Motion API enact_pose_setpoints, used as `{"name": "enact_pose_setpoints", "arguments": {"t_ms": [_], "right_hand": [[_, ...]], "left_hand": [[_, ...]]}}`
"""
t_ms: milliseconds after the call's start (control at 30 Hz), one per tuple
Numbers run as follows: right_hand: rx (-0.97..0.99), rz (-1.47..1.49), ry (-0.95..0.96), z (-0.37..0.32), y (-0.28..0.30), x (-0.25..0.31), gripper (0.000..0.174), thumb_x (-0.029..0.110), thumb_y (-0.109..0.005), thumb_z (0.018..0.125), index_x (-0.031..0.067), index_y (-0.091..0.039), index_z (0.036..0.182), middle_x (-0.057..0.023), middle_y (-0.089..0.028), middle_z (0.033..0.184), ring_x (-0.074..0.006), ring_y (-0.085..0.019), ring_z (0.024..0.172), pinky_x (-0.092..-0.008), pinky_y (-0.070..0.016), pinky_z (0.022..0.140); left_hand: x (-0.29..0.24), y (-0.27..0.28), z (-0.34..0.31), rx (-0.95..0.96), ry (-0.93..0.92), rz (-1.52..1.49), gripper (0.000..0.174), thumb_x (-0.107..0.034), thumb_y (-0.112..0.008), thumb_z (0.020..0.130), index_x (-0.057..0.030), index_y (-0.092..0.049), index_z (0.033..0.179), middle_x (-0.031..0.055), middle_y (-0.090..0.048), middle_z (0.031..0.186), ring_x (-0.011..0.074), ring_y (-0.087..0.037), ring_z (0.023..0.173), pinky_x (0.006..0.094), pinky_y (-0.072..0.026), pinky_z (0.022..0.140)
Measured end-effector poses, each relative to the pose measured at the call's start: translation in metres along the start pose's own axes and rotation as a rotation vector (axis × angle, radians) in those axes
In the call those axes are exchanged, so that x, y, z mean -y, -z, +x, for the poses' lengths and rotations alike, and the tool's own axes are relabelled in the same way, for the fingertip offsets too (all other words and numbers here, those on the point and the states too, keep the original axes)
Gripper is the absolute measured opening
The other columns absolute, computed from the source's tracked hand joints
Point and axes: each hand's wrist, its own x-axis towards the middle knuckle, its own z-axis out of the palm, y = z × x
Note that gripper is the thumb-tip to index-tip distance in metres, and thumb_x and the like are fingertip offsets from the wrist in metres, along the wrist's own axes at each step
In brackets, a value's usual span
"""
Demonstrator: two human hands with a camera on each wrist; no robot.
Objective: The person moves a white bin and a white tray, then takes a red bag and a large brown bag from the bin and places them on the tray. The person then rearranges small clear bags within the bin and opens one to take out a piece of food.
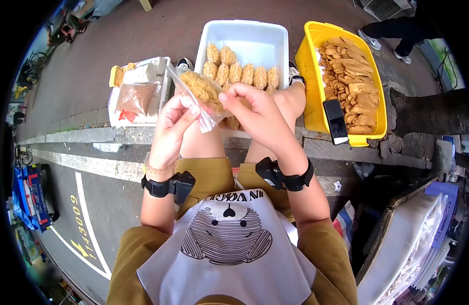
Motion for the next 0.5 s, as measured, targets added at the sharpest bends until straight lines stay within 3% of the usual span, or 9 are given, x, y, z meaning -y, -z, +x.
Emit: {"name": "enact_pose_setpoints", "arguments": {"t_ms": [67,133,200,233,267,333,367,500], "right_hand": [[-0.008,-0.132,-0.032,-0.020,0.009,0.008,0.022,0.020,-0.053,0.089,0.0023,-0.054,0.077,0.0048,-0.049,0.062,-0.0028,-0.042,0.057,-0.0212,-0.0350,0.050],[0.037,-0.455,-0.043,-0.036,0.019,0.002,0.025,0.023,-0.054,0.089,0.0021,-0.054,0.076,0.0027,-0.049,0.059,-0.0050,-0.043,0.053,-0.0243,-0.0353,0.047],[0.102,-0.497,-0.128,-0.046,0.031,-0.009,0.030,0.029,-0.055,0.089,0.0020,-0.053,0.077,0.0003,-0.050,0.061,-0.0059,-0.044,0.056,-0.0237,-0.0366,0.050],[0.138,-0.375,-0.170,-0.052,0.032,-0.012,0.031,0.030,-0.055,0.089,0.0022,-0.053,0.076,-0.0002,-0.050,0.063,-0.0053,-0.044,0.059,-0.0232,-0.0365,0.052],[0.175,-0.248,-0.212,-0.059,0.035,-0.018,0.032,0.032,-0.055,0.089,0.0025,-0.052,0.076,-0.0006,-0.050,0.064,-0.0047,-0.044,0.062,-0.0228,-0.0364,0.054],[0.193,-0.241,-0.281,-0.068,0.041,-0.026,0.029,0.030,-0.054,0.090,0.0038,-0.050,0.077,0.0019,-0.048,0.066,-0.0030,-0.041,0.065,-0.0208,-0.0350,0.056],[0.209,-0.150,-0.304,-0.072,0.042,-0.030,0.027,0.028,-0.053,0.091,0.0047,-0.050,0.077,0.0039,-0.045,0.067,-0.0023,-0.039,0.065,-0.0199,-0.0338,0.056],[0.203,0.052,-0.307,-0.076,0.044,-0.039,0.023,0.024,-0.052,0.092,0.0061,-0.050,0.079,0.0085,-0.039,0.069,-0.0007,-0.034,0.065,-0.0169,-0.0297,0.055]], "left_hand": [[0.023,-0.021,-0.003,0.095,0.018,0.044,0.007,-0.007,-0.057,0.087,-0.0037,-0.052,0.083,-0.0024,-0.054,0.077,0.0025,-0.048,0.072,0.0181,-0.0400,0.063],[0.036,-0.044,-0.008,0.171,0.170,0.099,0.005,-0.005,-0.058,0.086,-0.0040,-0.054,0.089,-0.0048,-0.052,0.080,0.0019,-0.047,0.077,0.0188,-0.0401,0.068],[0.060,-0.052,-0.015,0.224,0.238,0.201,0.005,-0.006,-0.058,0.085,-0.0037,-0.056,0.089,-0.0053,-0.053,0.080,0.0014,-0.046,0.077,0.0184,-0.0395,0.069],[0.060,-0.058,-0.017,0.239,0.195,0.192,0.005,-0.008,-0.060,0.085,-0.0049,-0.056,0.086,-0.0043,-0.055,0.076,0.0017,-0.048,0.068,0.0175,-0.0409,0.060],[0.061,-0.061,-0.019,0.255,0.189,0.183,0.005,-0.008,-0.060,0.085,-0.0049,-0.056,0.086,-0.0043,-0.055,0.076,0.0017,-0.048,0.068,0.0175,-0.0409,0.060],[0.066,-0.062,-0.026,0.258,0.365,0.018,0.008,-0.009,-0.060,0.085,-0.0060,-0.054,0.081,-0.0029,-0.056,0.071,0.0015,-0.048,0.057,0.0166,-0.0393,0.046],[0.070,-0.064,-0.028,0.254,0.303,0.012,0.013,-0.011,-0.061,0.085,-0.0070,-0.052,0.077,-0.0018,-0.056,0.068,0.0010,-0.047,0.051,0.0163,-0.0353,0.036],[0.065,-0.064,-0.025,0.251,0.299,0.037,0.015,-0.013,-0.063,0.084,-0.0071,-0.052,0.076,-0.0028,-0.056,0.068,0.0000,-0.047,0.052,0.0158,-0.0353,0.037]]}}
